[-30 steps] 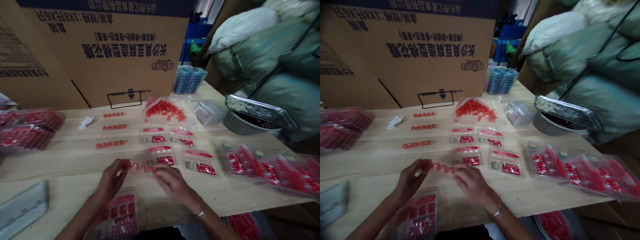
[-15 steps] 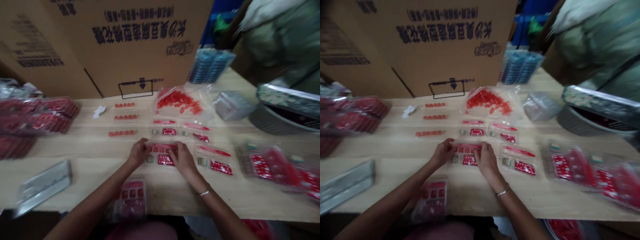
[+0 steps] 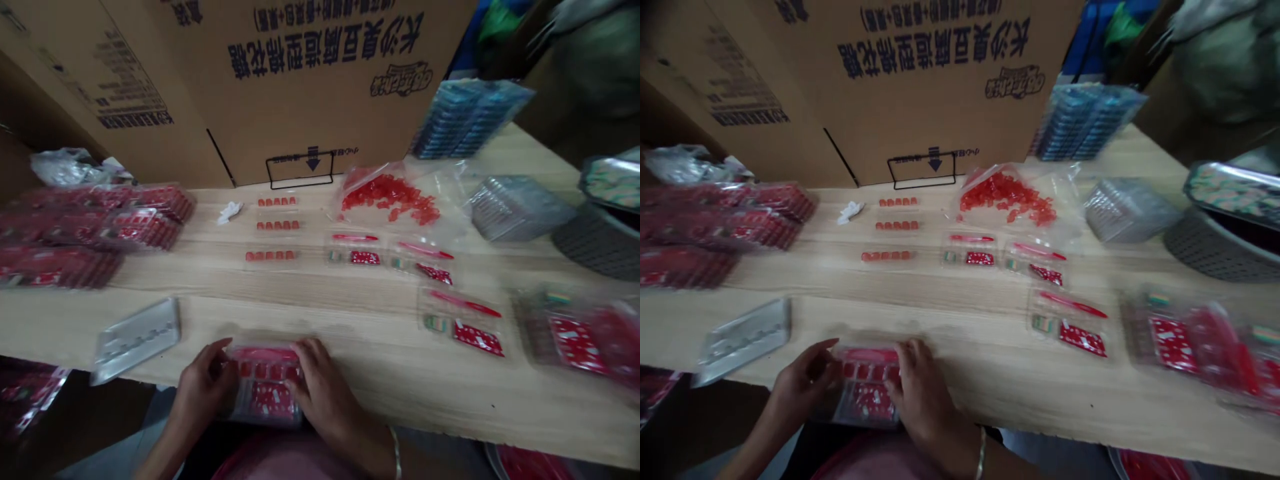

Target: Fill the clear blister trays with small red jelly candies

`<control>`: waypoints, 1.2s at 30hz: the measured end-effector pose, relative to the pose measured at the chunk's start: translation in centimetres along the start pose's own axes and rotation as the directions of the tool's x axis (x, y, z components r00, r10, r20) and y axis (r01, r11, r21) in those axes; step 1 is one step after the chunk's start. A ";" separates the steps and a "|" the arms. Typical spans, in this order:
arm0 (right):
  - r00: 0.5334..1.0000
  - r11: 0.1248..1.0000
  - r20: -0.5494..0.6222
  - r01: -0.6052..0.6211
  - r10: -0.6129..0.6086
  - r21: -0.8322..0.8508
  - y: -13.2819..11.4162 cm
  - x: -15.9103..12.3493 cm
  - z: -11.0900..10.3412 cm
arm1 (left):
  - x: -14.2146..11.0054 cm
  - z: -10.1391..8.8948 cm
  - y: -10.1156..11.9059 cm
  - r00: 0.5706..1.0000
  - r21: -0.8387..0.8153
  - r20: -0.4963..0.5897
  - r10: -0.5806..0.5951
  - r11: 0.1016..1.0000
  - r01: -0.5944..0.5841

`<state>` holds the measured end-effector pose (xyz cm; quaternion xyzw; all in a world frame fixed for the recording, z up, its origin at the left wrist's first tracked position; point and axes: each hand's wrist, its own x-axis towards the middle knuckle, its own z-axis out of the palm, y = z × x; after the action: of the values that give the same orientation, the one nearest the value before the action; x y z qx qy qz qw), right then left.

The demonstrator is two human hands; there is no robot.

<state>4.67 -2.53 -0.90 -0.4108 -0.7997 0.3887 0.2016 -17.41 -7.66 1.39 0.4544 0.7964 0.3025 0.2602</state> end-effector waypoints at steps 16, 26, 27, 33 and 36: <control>0.975 0.807 -0.199 -0.041 -0.096 -0.589 6.6 10.6 -4.5 | 5.9 -1.6 -0.6 0.931 0.281 -0.057 0.359 0.901 -0.330; 0.929 0.755 0.287 0.359 -0.234 -0.549 1.8 22.6 -4.9 | 21.2 2.2 -1.0 0.716 0.339 0.169 0.677 0.643 -0.687; 0.919 0.731 0.302 0.387 -0.254 -0.563 1.5 22.6 -4.7 | 21.0 2.2 -1.4 0.711 0.345 0.167 0.683 0.635 -0.692; 0.894 0.517 0.317 0.443 -0.317 -0.732 -0.4 21.7 -3.3 | 19.8 1.2 -2.3 0.682 0.373 0.154 0.715 0.597 -0.710; 0.894 0.542 0.210 0.413 -0.396 -0.732 -0.9 19.2 -4.1 | 18.7 0.4 -0.8 0.640 0.360 0.133 0.757 0.565 -0.742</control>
<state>-4.36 14.66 2.41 -0.2572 -0.9618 -0.0365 0.0865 -25.98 8.56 -2.09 0.7846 0.5755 0.2308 -0.0013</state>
